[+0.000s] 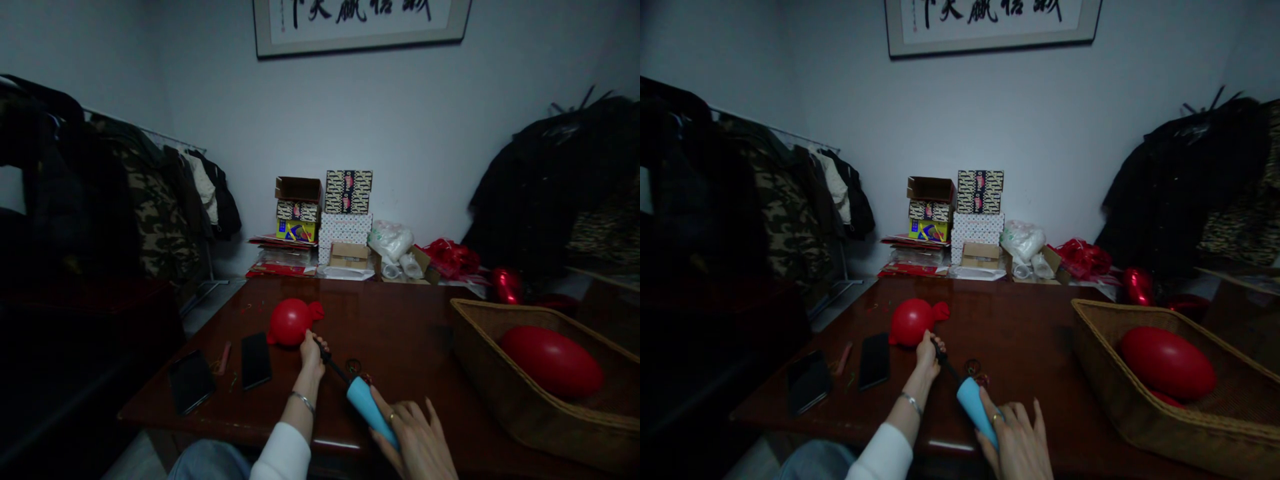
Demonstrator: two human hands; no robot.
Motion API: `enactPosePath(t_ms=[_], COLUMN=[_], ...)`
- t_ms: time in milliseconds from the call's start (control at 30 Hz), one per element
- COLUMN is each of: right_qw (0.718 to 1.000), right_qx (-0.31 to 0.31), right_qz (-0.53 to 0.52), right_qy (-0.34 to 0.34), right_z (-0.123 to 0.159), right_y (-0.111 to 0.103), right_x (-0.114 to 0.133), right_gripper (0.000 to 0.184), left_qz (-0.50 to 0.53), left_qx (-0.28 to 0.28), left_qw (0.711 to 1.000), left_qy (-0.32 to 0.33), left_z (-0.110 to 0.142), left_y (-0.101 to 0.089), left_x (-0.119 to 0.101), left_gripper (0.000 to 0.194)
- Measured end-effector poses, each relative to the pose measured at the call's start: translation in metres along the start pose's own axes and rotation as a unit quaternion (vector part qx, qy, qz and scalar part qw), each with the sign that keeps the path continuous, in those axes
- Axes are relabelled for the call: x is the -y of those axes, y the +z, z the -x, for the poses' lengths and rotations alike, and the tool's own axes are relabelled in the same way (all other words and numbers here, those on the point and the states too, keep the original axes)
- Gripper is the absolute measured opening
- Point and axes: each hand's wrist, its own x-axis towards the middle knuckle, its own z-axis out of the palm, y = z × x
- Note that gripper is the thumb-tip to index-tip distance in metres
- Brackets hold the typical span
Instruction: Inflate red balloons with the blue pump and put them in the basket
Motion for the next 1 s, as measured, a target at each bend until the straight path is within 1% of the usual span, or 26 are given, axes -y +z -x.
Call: enactPosePath(t_ms=[67,167,267,367,567,700,800,1000], right_qw=[1.000,0.999,0.999,0.999,0.999,0.999,0.999,1.000], right_qx=[0.011,0.021,0.027,0.033,0.033,0.027,0.025,0.019], right_qz=[0.002,0.018,0.029,0.031,0.025,0.027,0.019,-0.004], right_qy=[0.016,0.021,0.022,0.024,0.028,0.022,0.008,-0.014], right_z=[-0.009,-0.025,-0.038,-0.044,-0.041,-0.036,-0.029,-0.008], right_y=[-0.002,-0.003,-0.002,0.000,0.002,0.000,0.000,0.006], right_x=[0.011,0.023,0.031,0.035,0.040,0.038,0.031,0.009], right_gripper=[0.049,0.049,0.049,0.049,0.052,0.053,0.052,0.053], left_qz=[-0.003,-0.010,-0.020,-0.023,-0.029,-0.031,-0.029,-0.025], left_qx=[0.008,0.014,0.010,0.004,0.000,-0.003,-0.004,-0.013], left_qw=[1.000,1.000,1.000,1.000,1.000,0.999,1.000,1.000], left_qy=[-0.003,-0.009,-0.010,-0.012,-0.009,-0.008,-0.001,0.007], left_z=[0.005,0.011,0.012,0.011,0.007,0.006,0.003,-0.007], left_y=[0.002,0.005,0.006,0.005,0.004,0.006,0.004,-0.002], left_x=[0.004,0.011,0.014,0.013,0.005,0.002,-0.001,-0.011], left_gripper=[0.029,0.030,0.030,0.029,0.027,0.025,0.025,0.025])
